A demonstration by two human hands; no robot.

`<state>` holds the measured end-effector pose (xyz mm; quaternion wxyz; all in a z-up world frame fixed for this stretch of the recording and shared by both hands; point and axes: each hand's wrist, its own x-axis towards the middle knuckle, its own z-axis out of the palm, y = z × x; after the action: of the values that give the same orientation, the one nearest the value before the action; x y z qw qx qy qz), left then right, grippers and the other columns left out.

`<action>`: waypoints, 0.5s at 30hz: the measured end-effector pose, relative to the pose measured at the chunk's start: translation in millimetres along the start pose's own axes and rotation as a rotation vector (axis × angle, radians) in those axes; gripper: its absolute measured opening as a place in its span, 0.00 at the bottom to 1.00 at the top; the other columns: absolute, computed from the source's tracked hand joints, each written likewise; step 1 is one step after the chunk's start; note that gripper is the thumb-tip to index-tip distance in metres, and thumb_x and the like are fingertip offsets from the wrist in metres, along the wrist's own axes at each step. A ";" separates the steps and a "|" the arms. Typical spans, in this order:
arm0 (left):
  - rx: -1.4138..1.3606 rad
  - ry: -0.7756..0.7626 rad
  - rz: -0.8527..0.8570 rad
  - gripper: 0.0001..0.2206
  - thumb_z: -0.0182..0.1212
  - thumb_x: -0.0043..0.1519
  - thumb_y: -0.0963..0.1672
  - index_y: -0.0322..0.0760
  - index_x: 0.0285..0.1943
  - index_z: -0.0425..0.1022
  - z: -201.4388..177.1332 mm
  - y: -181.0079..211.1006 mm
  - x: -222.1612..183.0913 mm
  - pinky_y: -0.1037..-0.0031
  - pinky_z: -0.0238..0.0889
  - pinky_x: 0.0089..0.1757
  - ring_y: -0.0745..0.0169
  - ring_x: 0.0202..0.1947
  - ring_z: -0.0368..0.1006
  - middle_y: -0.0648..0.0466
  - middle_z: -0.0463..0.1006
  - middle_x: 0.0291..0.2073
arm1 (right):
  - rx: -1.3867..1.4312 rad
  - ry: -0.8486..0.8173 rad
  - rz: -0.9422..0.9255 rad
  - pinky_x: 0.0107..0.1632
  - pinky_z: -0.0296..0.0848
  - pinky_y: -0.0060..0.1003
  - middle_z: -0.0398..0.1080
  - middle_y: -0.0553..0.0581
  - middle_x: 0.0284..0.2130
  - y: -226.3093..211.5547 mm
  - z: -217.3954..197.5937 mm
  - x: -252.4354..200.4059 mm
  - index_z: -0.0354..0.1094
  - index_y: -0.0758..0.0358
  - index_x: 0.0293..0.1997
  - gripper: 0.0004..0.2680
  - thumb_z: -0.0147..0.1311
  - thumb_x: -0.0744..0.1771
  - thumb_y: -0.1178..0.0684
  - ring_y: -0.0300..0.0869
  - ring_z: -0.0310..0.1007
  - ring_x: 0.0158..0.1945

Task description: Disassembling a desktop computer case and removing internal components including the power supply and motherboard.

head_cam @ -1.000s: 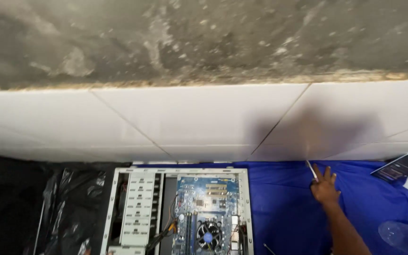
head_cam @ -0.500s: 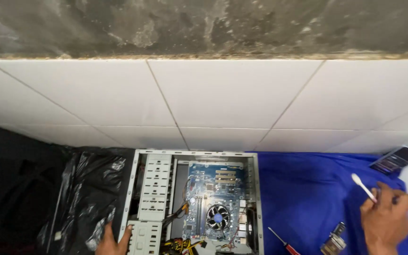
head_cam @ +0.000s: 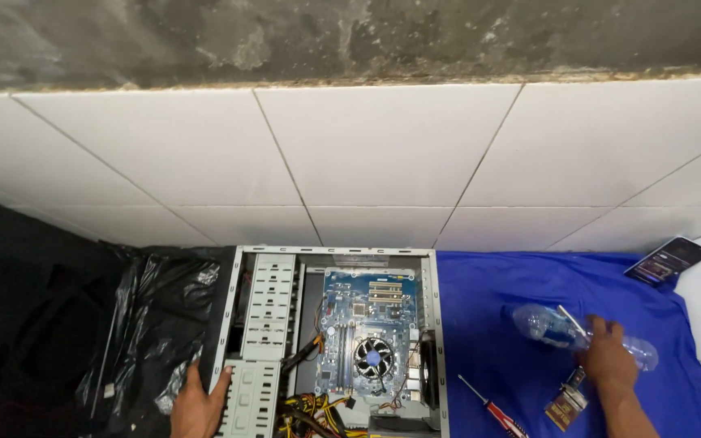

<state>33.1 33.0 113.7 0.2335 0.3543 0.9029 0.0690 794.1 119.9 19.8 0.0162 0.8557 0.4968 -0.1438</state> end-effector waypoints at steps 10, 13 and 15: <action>-0.715 0.005 0.635 0.38 0.72 0.50 0.45 0.37 0.73 0.62 -9.5 97.2 -139.4 0.64 0.53 0.65 0.48 0.68 0.63 0.44 0.69 0.68 | 0.323 0.536 -0.441 0.53 0.72 0.49 0.74 0.56 0.54 -193.7 -152.4 -205.2 0.73 0.53 0.69 0.32 0.70 0.56 0.38 0.52 0.75 0.54; -0.730 -0.435 0.676 0.46 0.70 0.45 0.48 0.40 0.76 0.53 -95.4 143.6 -209.0 0.62 0.46 0.67 0.49 0.74 0.53 0.45 0.57 0.74 | 0.589 0.106 -0.407 0.48 0.71 0.41 0.78 0.55 0.43 -258.0 -142.1 -274.9 0.72 0.51 0.67 0.34 0.74 0.52 0.45 0.44 0.74 0.43; -0.590 -0.630 0.600 0.55 0.67 0.42 0.55 0.42 0.81 0.42 -130.7 135.6 -231.8 0.58 0.42 0.68 0.48 0.77 0.45 0.45 0.47 0.79 | 0.750 -0.193 -0.340 0.45 0.73 0.37 0.81 0.56 0.40 -302.2 -137.3 -319.1 0.71 0.52 0.66 0.36 0.77 0.50 0.53 0.38 0.72 0.39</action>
<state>202.4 -17.2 354.7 0.5536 0.5199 0.5900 0.2740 419.0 26.4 269.8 -0.2740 0.6906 0.5404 -0.3949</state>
